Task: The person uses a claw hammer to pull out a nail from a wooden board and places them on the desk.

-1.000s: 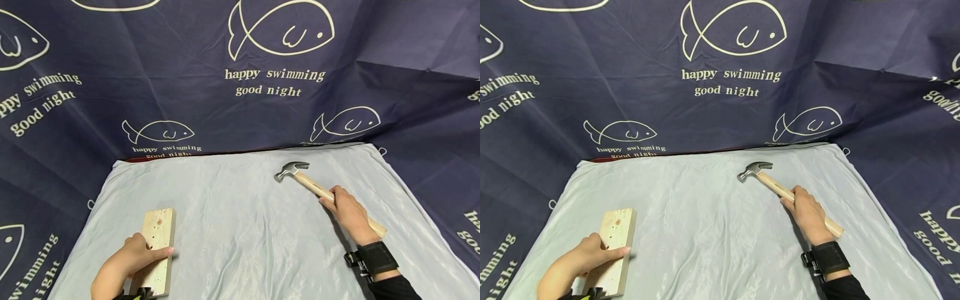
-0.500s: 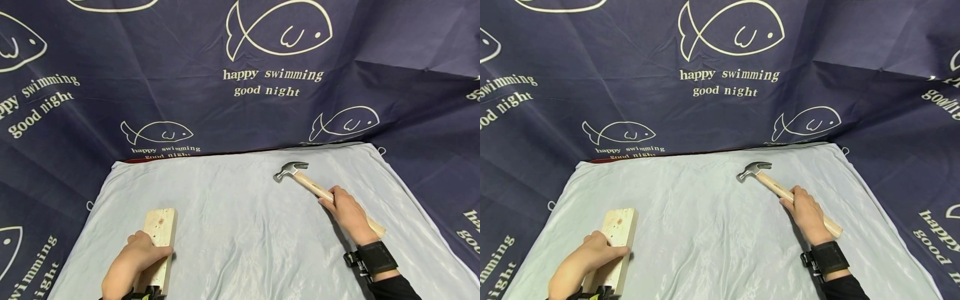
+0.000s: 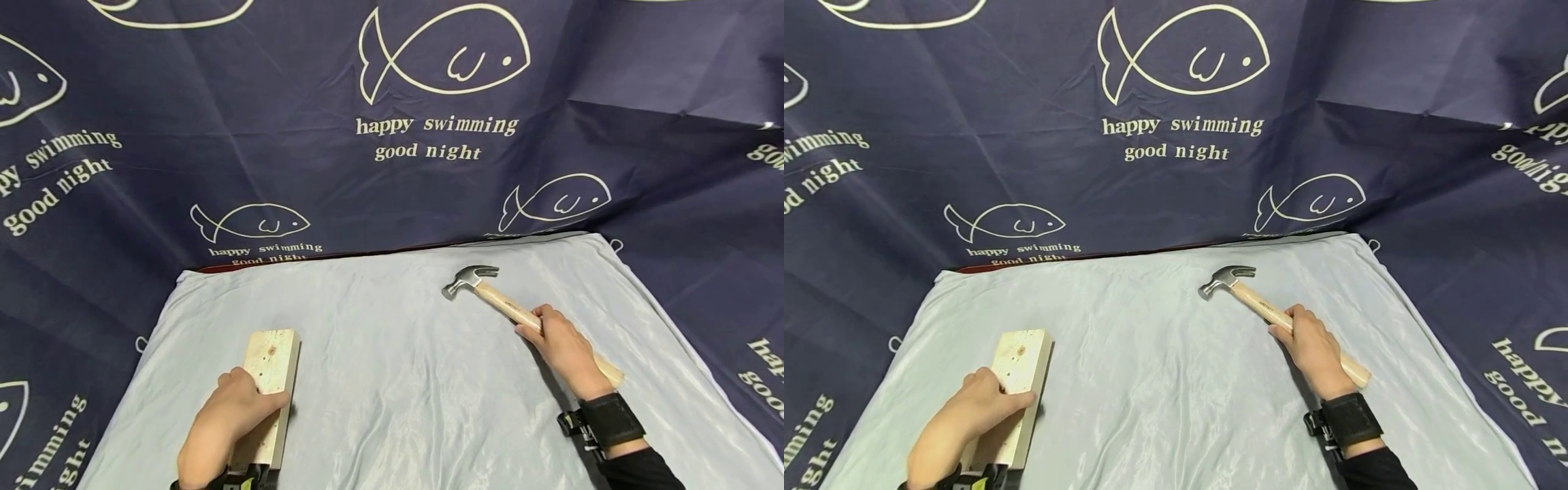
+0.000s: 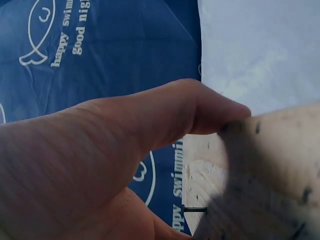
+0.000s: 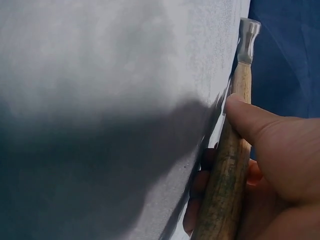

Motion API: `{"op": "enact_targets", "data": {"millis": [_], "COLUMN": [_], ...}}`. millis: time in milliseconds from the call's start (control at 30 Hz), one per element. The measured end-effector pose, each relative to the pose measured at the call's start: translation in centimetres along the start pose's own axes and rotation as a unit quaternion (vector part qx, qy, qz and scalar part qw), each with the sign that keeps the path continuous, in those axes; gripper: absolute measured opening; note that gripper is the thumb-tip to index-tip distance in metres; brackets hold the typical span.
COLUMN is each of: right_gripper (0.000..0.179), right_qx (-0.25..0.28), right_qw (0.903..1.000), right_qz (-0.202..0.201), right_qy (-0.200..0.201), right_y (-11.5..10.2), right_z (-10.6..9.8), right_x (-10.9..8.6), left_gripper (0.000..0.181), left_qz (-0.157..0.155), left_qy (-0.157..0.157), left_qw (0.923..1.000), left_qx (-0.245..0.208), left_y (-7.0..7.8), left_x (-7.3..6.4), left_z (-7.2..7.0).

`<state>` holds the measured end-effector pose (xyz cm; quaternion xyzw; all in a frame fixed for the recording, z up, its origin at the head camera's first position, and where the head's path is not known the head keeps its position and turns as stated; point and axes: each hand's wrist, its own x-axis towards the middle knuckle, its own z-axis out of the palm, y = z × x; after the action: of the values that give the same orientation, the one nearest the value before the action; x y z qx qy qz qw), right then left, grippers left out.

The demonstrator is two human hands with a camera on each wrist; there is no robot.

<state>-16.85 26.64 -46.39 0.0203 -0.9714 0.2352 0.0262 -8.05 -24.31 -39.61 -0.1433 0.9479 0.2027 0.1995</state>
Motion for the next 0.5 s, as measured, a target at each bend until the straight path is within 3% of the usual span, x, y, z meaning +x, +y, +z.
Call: {"op": "enact_targets", "data": {"millis": [500], "right_gripper": [0.045], "right_qx": [-0.006], "right_qw": [1.0], "right_qz": [-0.002], "right_qy": [-0.004], "right_y": [0.0], "right_z": [0.0], "right_x": [0.0], "left_gripper": [0.08], "left_qz": [0.07], "left_qy": [0.013], "left_qw": [0.9964], "left_qx": [0.045], "left_y": [4.9], "left_x": [2.0], "left_z": [0.7]}}
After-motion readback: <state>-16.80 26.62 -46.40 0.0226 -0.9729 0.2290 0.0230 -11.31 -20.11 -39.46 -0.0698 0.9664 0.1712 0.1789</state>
